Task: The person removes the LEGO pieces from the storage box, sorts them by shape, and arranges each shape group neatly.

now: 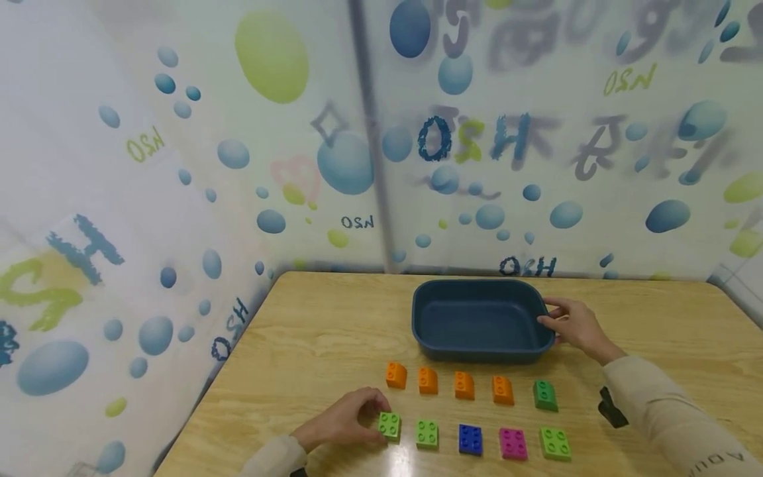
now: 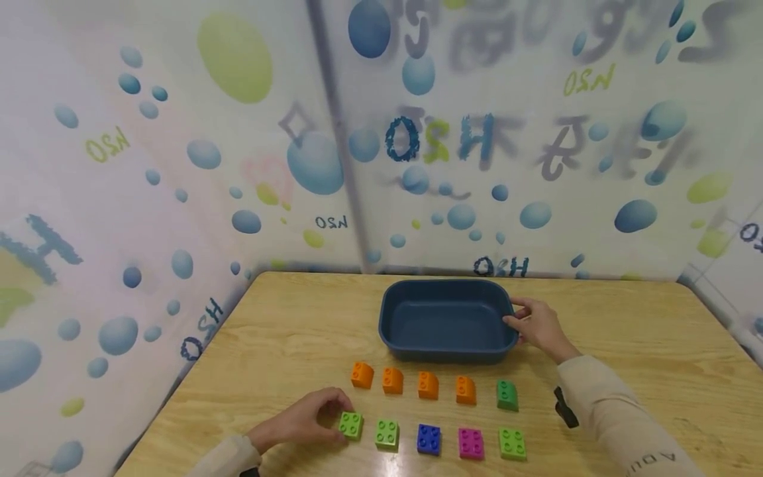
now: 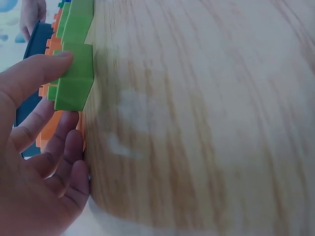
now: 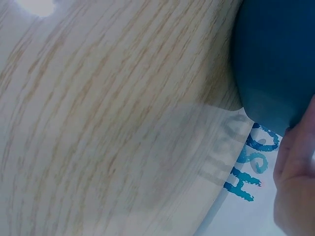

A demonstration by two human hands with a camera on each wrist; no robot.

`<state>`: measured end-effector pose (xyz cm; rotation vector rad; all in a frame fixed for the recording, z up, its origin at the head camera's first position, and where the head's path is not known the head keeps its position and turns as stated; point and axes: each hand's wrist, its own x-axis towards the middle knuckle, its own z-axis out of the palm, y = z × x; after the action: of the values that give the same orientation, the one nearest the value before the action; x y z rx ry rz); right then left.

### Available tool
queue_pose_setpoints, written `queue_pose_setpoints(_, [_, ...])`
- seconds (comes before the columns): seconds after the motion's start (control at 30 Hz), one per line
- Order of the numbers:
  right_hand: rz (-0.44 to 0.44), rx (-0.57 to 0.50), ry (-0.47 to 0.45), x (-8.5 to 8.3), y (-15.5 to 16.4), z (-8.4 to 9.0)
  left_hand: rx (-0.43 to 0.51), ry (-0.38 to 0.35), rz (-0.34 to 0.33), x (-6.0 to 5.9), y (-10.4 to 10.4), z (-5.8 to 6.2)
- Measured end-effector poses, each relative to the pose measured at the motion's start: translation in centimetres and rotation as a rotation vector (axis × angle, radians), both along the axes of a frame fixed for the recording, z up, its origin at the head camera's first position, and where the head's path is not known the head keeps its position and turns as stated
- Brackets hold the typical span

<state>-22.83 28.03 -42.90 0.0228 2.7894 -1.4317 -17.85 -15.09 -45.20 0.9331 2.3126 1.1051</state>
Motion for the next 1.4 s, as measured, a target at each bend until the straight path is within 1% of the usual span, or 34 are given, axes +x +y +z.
queue_pose_setpoints(0.17, [0.007,-0.004,0.0,-0.1,-0.1,-0.3,0.008,0.015,-0.007,0.1,-0.4,-0.3])
queue_pose_setpoints(0.27, [0.01,-0.014,-0.006,-0.1,-0.2,-0.4,0.02,0.01,-0.011,0.2,-0.6,-0.4])
queue_pose_setpoints(0.4, [0.013,-0.029,-0.045,0.1,-0.2,-0.4,0.021,0.004,-0.019,0.3,-0.8,-0.4])
queue_pose_setpoints(0.57, [0.007,-0.072,-0.097,0.3,0.2,-0.3,0.001,0.008,-0.035,0.1,-0.9,-0.2])
queue_pose_setpoints(0.63, [-0.002,-0.092,-0.111,0.4,0.4,-0.3,-0.006,0.011,-0.044,0.0,-0.8,-0.1])
queue_pose_setpoints(0.77, [-0.017,-0.134,-0.124,0.7,0.8,-0.4,-0.009,-0.008,-0.054,-0.1,-0.8,0.0])
queue_pose_setpoints(0.83, [-0.019,-0.14,-0.117,0.9,1.0,-0.1,-0.008,-0.021,-0.058,-0.1,-1.0,0.3])
queue_pose_setpoints(0.9, [-0.01,-0.126,-0.09,1.0,1.5,0.4,-0.011,-0.022,-0.059,-0.4,-1.3,0.8])
queue_pose_setpoints(0.97, [0.006,-0.089,-0.052,1.2,2.0,1.2,-0.019,-0.027,-0.053,-0.8,-1.6,1.5])
queue_pose_setpoints(1.03, [0.023,-0.029,-0.006,1.3,2.5,2.1,-0.024,-0.011,-0.043,-1.5,-1.5,2.6])
queue_pose_setpoints(1.1, [0.028,0.051,0.047,1.2,2.7,3.1,-0.026,0.036,-0.018,-2.3,-0.9,3.9])
queue_pose_setpoints(1.13, [0.029,0.087,0.072,1.2,2.5,3.6,-0.025,0.08,-0.005,-2.7,-0.4,4.7])
queue_pose_setpoints(1.17, [0.031,0.117,0.095,1.1,2.2,4.1,-0.016,0.138,0.011,-3.2,0.3,5.4])
queue_pose_setpoints(1.2, [0.032,0.151,0.118,0.9,1.7,4.5,-0.011,0.203,0.043,-3.7,1.1,6.2])
queue_pose_setpoints(1.27, [0.042,0.224,0.16,0.5,0.2,5.1,0.009,0.332,0.111,-4.7,3.2,7.6])
queue_pose_setpoints(1.33, [0.07,0.275,0.194,0.1,-1.7,5.4,0.021,0.451,0.173,-5.8,5.5,8.7])
queue_pose_setpoints(1.4, [0.096,0.344,0.236,-0.3,-3.7,5.3,0.012,0.529,0.228,-7.0,7.9,9.5])
